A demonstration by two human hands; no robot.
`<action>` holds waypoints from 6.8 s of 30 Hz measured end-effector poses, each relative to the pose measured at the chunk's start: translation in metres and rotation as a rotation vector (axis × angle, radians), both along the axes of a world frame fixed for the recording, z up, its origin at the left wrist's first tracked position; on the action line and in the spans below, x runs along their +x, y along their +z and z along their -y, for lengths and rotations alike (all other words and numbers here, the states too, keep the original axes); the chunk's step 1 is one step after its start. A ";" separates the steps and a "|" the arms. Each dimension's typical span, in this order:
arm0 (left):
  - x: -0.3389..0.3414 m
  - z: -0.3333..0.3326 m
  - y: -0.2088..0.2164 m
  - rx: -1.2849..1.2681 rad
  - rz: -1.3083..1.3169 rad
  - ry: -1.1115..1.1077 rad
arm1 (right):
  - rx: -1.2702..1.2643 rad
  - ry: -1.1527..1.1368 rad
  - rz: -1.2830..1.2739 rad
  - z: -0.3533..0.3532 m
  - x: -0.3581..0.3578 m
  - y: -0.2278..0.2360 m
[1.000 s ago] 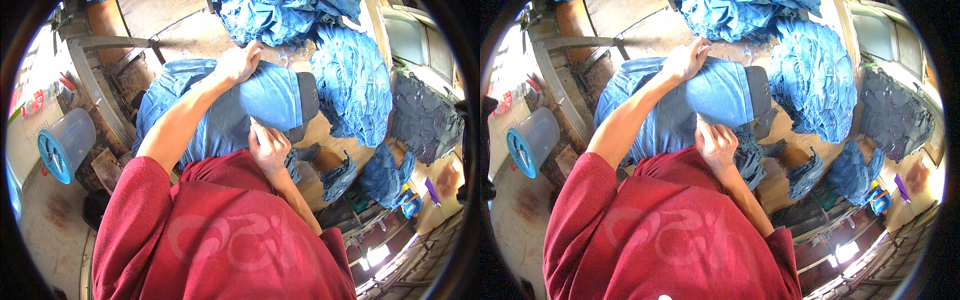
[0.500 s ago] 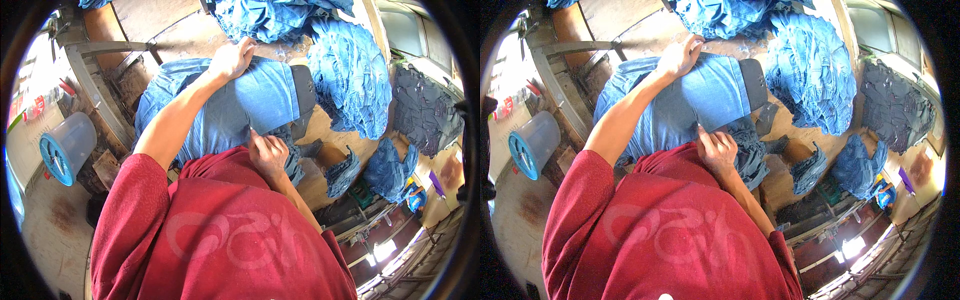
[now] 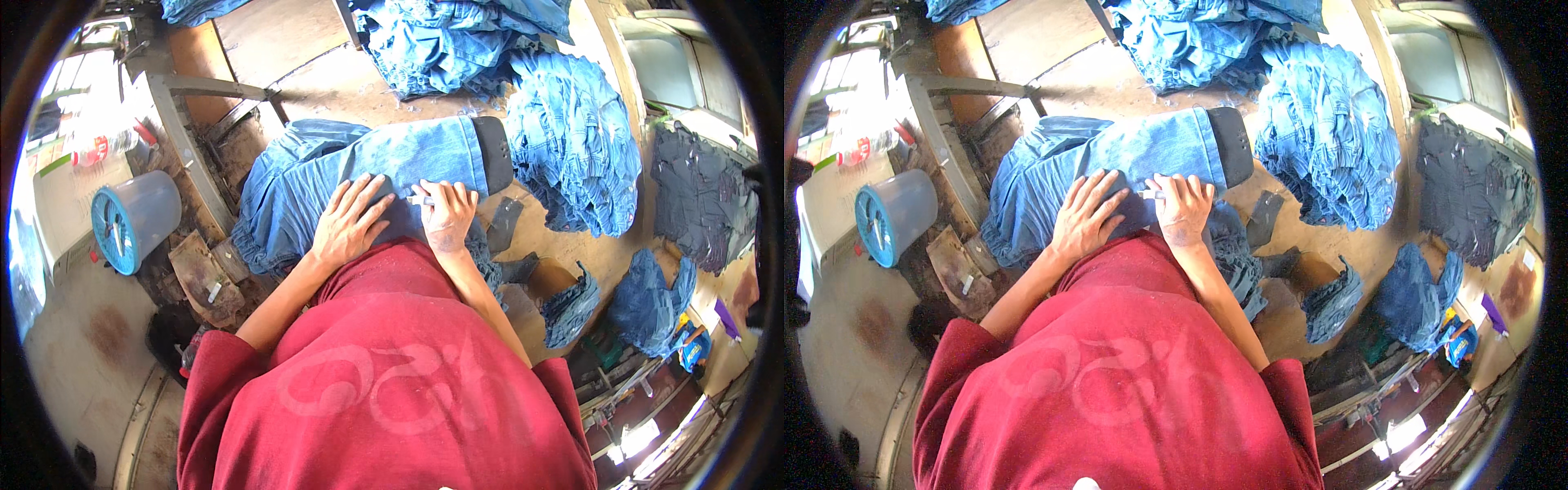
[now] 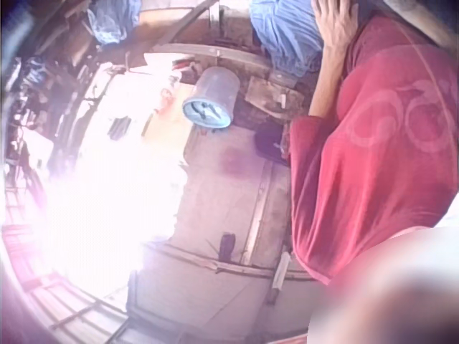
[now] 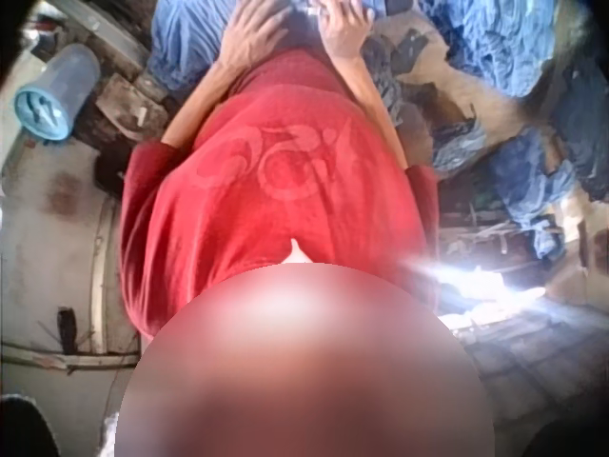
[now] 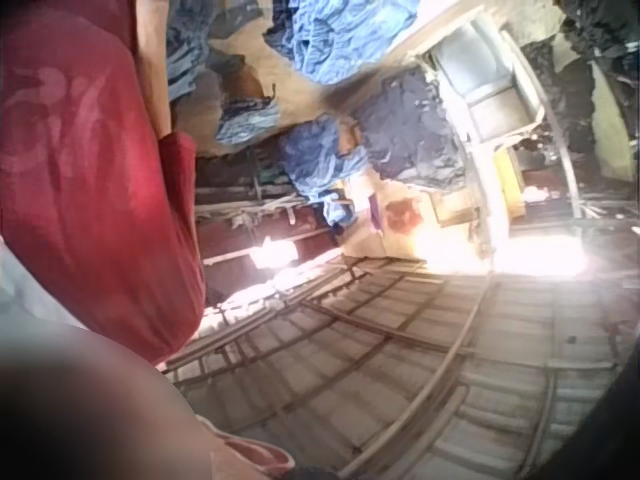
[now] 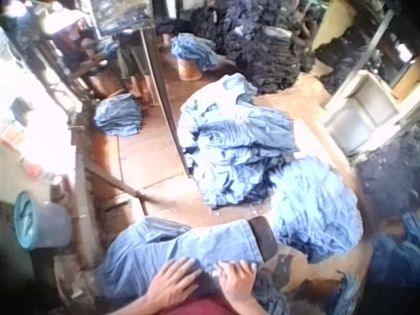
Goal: The person repeatedly scrapes the surface of denim jeans with a small metal tool, then folds and sets them aside. The person handles multiple jeans one at a time, scraping seams and fabric, then folding each pair after treatment.
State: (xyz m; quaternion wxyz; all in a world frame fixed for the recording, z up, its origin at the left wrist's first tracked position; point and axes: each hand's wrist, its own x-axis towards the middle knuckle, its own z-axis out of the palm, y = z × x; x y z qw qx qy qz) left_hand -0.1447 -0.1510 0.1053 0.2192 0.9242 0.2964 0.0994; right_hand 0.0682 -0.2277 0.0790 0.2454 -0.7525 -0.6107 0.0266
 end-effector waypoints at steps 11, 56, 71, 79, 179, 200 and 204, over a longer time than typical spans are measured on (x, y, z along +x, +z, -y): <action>-0.006 0.012 -0.008 -0.001 0.056 0.075 | -0.076 0.000 0.019 0.006 0.040 0.002; 0.051 0.047 0.011 -1.541 0.575 0.666 | -0.415 0.162 -0.906 0.014 0.059 0.048; 0.054 0.037 0.040 -1.599 0.439 0.701 | -0.311 0.109 -0.974 0.016 0.057 0.062; 0.065 0.052 0.037 -1.522 0.705 0.797 | -0.413 0.069 -0.814 0.021 0.037 0.093; 0.039 0.066 0.031 -1.799 0.639 0.603 | -0.390 -0.078 -0.793 0.038 0.046 0.076; 0.047 0.077 0.035 -1.647 0.635 0.717 | -0.469 0.183 -0.995 0.040 0.036 0.077; 0.051 0.077 0.037 -1.455 0.506 0.662 | -0.548 0.163 -0.969 0.039 0.030 0.080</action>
